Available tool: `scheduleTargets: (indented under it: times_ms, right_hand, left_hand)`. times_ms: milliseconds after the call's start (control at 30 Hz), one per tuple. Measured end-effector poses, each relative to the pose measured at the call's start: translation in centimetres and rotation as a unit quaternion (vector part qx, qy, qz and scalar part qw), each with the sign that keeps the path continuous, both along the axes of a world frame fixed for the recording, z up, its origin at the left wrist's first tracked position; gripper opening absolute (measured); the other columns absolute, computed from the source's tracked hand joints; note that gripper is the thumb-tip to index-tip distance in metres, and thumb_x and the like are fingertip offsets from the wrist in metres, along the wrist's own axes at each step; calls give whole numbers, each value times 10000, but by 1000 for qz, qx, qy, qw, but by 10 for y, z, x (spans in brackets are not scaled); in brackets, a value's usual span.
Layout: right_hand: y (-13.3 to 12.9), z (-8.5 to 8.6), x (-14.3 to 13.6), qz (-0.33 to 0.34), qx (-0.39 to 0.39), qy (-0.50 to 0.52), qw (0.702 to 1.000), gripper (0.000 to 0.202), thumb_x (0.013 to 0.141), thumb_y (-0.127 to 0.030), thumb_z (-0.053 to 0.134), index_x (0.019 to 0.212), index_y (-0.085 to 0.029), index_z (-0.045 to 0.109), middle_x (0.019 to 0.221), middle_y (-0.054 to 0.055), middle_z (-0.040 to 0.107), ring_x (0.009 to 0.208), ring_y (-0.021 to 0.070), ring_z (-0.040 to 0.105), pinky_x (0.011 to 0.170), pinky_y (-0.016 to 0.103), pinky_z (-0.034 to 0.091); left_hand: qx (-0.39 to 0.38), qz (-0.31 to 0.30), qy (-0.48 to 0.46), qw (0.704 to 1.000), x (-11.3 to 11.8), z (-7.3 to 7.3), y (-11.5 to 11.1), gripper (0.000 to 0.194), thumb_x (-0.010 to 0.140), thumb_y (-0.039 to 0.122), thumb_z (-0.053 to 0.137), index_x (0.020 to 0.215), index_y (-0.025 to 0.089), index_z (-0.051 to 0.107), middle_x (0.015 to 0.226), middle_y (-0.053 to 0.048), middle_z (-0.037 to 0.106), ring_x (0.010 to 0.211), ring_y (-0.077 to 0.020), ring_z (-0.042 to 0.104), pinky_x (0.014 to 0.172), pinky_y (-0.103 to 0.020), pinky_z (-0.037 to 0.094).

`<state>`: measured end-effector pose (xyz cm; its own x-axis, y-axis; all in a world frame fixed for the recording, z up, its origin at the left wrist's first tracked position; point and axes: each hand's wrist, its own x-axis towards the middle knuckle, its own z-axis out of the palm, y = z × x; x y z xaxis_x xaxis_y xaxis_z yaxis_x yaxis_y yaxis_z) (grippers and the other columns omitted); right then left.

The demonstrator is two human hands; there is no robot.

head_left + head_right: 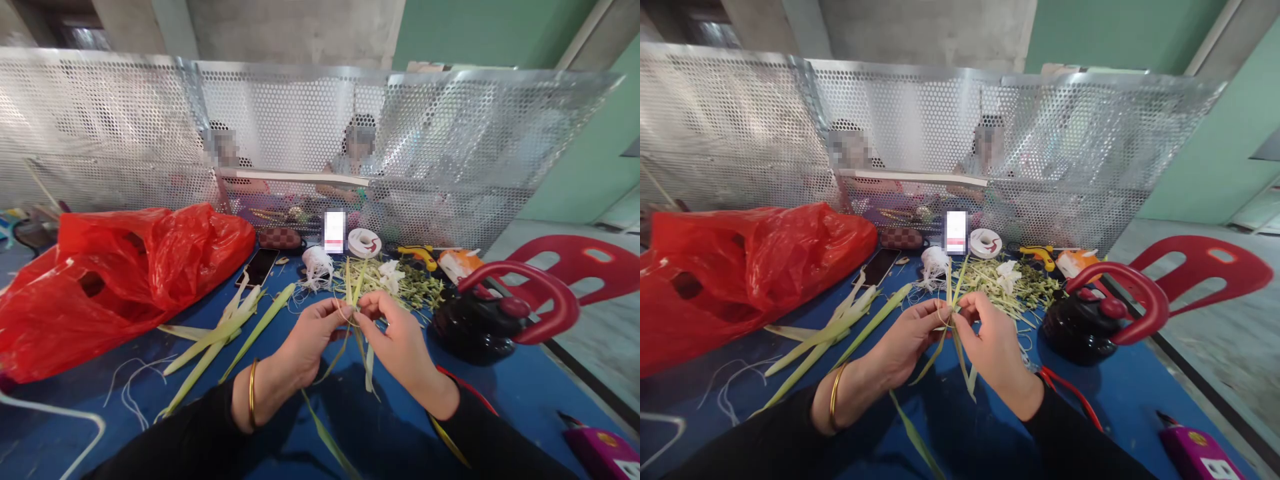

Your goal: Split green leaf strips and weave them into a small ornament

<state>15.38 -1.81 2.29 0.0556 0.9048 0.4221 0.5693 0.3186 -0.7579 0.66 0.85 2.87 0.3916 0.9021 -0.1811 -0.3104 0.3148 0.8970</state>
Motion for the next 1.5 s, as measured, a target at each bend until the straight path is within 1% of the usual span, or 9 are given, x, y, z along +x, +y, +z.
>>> scheduleTargets:
  times_ms: [133, 233, 433, 733, 933, 1100, 1233, 1367, 1500]
  right_hand:
    - [2, 5, 6, 67, -52, 118, 989, 161, 812, -311, 603, 923, -196, 582, 707, -8, 576, 644, 158, 567, 629, 276, 450]
    - [5, 10, 12, 58, -78, 217, 971, 216, 828, -379, 609, 925, -188, 636, 633, -25, 539, 600, 144, 530, 617, 270, 432]
    - [5, 16, 16, 102, -146, 237, 955, 231, 809, -387, 649, 742, -166, 643, 527, -45, 480, 527, 109, 441, 568, 257, 357]
    - [10, 26, 31, -11, -47, 314, 948, 205, 729, -344, 718, 679, -176, 613, 541, -38, 487, 517, 111, 420, 528, 264, 339]
    - [16, 25, 40, -16, -29, 336, 941, 176, 740, -326, 725, 715, -177, 634, 623, -27, 516, 535, 101, 428, 525, 248, 356]
    - [16, 23, 36, -43, -34, 297, 953, 286, 762, -449, 686, 861, -183, 647, 730, 0, 591, 570, 122, 504, 573, 272, 425]
    - [3, 27, 22, -1, -38, 134, 990, 187, 788, -375, 647, 737, -197, 619, 621, -15, 562, 568, 143, 513, 563, 270, 415]
    - [-10, 25, 4, 79, -87, 27, 993, 235, 828, -358, 598, 653, -207, 558, 571, -25, 533, 532, 131, 482, 514, 253, 375]
    - [-13, 14, -5, 46, -94, -4, 994, 228, 798, -343, 632, 652, -212, 516, 592, -23, 538, 536, 131, 479, 502, 249, 359]
  left_hand:
    - [5, -4, 9, 1000, 0, 5, 0, 282, 679, 354, 781, 682, 146, 590, 653, 14, 587, 597, -82, 559, 646, -209, 445]
    - [21, -32, 28, 999, 0, 8, -2, 295, 685, 371, 776, 696, 149, 580, 690, -20, 653, 606, -110, 613, 640, -225, 452]
    - [27, -100, 71, 992, 0, 7, -4, 271, 704, 377, 755, 740, 135, 639, 701, -21, 655, 574, -95, 605, 586, -204, 427]
    - [-21, -213, 66, 975, -4, 2, -5, 275, 759, 397, 706, 855, 140, 734, 741, -47, 667, 574, -93, 579, 585, -217, 436]
    - [-32, -256, 80, 963, -8, 3, -4, 184, 772, 319, 693, 799, 141, 732, 671, -22, 646, 567, -86, 588, 578, -196, 420]
    - [-74, -132, -30, 988, -7, 7, 0, 135, 763, 260, 707, 781, 128, 691, 725, -41, 673, 627, -123, 634, 605, -222, 485]
    - [-94, -21, -97, 991, -6, 9, 2, 65, 783, 188, 680, 784, 122, 681, 825, -73, 708, 733, -142, 659, 668, -224, 516]
    - [-83, 32, -90, 992, -2, 9, -2, 61, 774, 162, 695, 805, 116, 672, 824, -73, 717, 690, -113, 645, 663, -199, 503]
    - [-68, 62, -85, 992, 0, 12, -5, 86, 762, 178, 704, 803, 129, 647, 820, -68, 719, 705, -122, 649, 679, -218, 495]
